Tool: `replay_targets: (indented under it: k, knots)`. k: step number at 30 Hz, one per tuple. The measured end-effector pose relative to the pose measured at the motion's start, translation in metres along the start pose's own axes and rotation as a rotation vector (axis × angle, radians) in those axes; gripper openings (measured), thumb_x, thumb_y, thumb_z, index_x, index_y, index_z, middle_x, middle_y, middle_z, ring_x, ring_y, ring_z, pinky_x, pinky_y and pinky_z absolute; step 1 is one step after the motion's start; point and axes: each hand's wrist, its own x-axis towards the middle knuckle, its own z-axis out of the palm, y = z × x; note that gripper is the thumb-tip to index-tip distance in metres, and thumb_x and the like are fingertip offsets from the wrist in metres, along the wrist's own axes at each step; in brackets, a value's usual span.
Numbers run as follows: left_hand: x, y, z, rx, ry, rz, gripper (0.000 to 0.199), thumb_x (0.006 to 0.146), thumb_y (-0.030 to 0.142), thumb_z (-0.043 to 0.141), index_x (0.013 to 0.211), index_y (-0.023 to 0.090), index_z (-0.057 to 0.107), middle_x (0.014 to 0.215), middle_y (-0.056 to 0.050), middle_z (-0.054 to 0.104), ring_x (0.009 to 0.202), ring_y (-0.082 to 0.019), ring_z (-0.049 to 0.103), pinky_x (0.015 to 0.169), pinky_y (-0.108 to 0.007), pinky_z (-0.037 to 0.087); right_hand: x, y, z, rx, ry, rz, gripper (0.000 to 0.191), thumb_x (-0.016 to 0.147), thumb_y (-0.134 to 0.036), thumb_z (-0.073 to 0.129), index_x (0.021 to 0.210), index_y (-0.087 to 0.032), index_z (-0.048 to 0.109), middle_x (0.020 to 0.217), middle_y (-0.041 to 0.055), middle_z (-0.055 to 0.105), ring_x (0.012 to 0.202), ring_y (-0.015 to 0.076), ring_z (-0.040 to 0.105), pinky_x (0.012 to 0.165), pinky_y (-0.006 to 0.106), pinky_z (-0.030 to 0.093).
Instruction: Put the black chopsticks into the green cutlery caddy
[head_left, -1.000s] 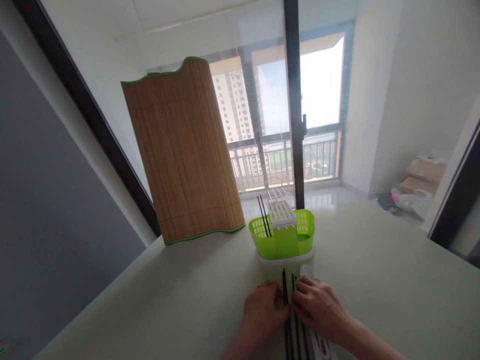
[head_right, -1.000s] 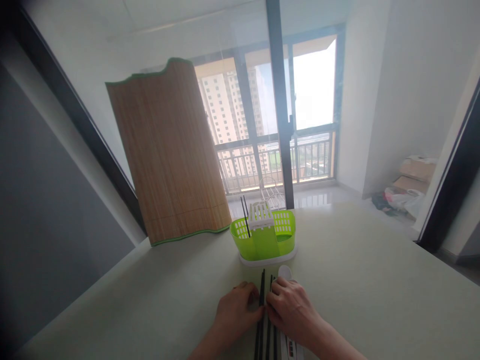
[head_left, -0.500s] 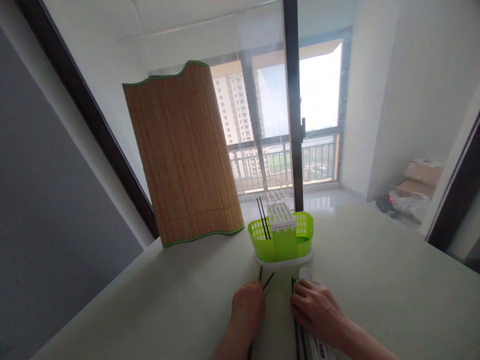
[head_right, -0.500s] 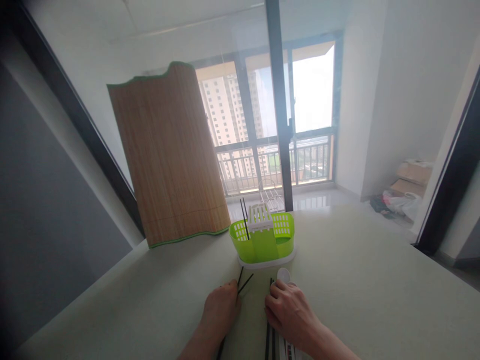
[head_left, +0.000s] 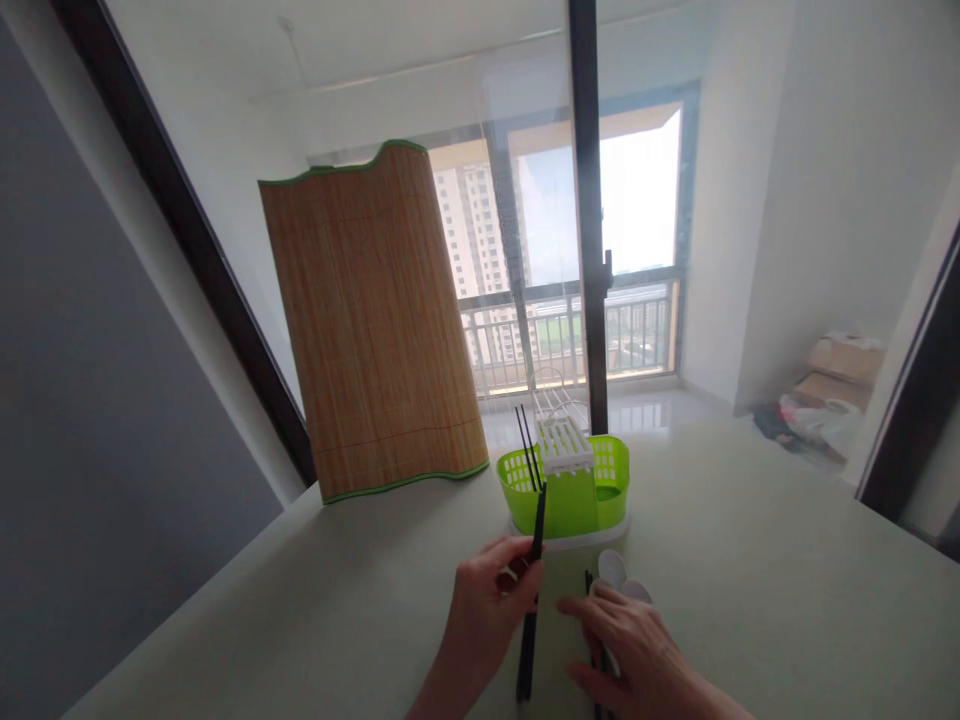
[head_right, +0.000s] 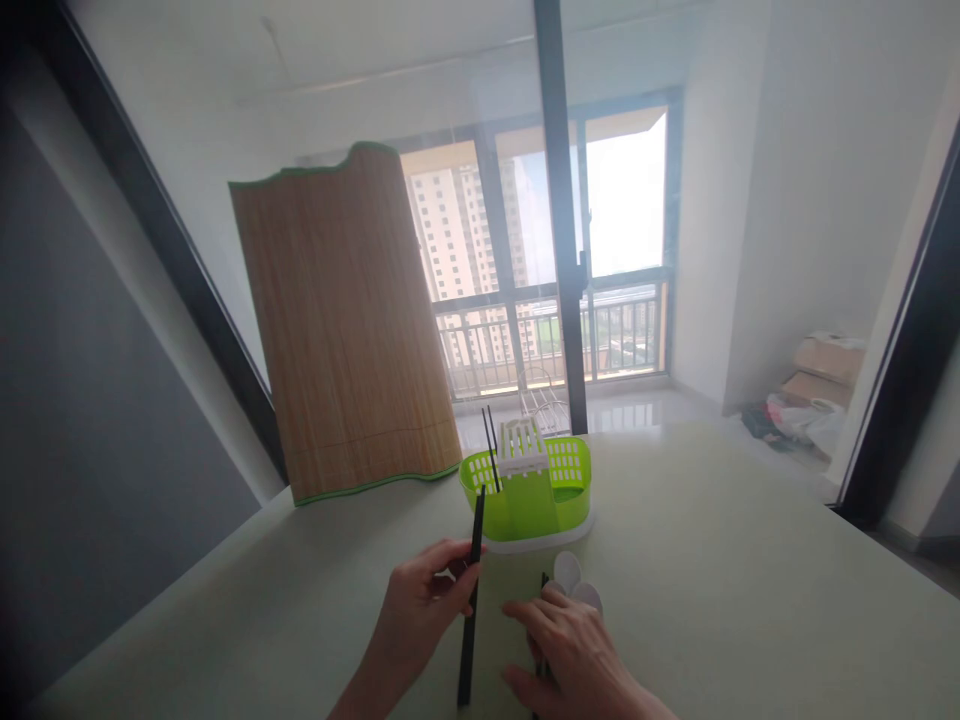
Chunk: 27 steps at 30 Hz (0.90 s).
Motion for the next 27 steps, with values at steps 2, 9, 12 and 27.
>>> replay_targets:
  k: [2, 9, 12, 27]
  knots:
    - [-0.004, 0.009, 0.004, -0.102, 0.042, 0.059, 0.021, 0.084, 0.032, 0.057, 0.095, 0.020, 0.070, 0.083, -0.001, 0.063, 0.069, -0.013, 0.061, 0.055, -0.021, 0.055, 0.000, -0.003, 0.003, 0.074, 0.008, -0.025, 0.046, 0.081, -0.037, 0.059, 0.123, -0.019, 0.053, 0.078, 0.0027, 0.066, 0.077, 0.0212, 0.060, 0.066, 0.029, 0.040]
    - [-0.018, 0.012, 0.023, -0.156, -0.037, 0.087, 0.014, 0.083, 0.029, 0.060, 0.087, 0.019, 0.070, 0.084, -0.002, 0.064, 0.063, -0.010, 0.062, 0.055, -0.018, 0.054, -0.001, 0.000, 0.017, 0.095, 0.052, -0.014, 0.013, 0.088, -0.030, 0.048, 0.083, -0.021, 0.056, 0.077, 0.0038, 0.064, 0.073, 0.0187, 0.059, 0.063, 0.026, 0.039]
    - [-0.020, 0.006, 0.025, -0.092, -0.090, 0.065, 0.016, 0.083, 0.029, 0.059, 0.088, 0.019, 0.071, 0.084, -0.003, 0.066, 0.065, -0.011, 0.062, 0.056, -0.018, 0.053, -0.002, 0.004, 0.023, 0.075, 0.038, 0.000, 0.012, 0.089, -0.025, 0.047, 0.082, -0.022, 0.056, 0.081, 0.0039, 0.065, 0.078, 0.0185, 0.060, 0.068, 0.025, 0.040]
    - [0.083, 0.037, -0.063, -0.033, 0.583, 0.224, 0.031, 0.075, 0.042, 0.067, 0.091, 0.017, 0.073, 0.085, -0.002, 0.073, 0.068, -0.014, 0.066, 0.061, -0.025, 0.059, -0.002, 0.012, 0.022, -0.016, -0.015, 0.001, 0.019, 0.084, -0.019, 0.051, 0.098, -0.026, 0.061, 0.089, 0.0005, 0.066, 0.085, 0.0185, 0.060, 0.071, 0.027, 0.039]
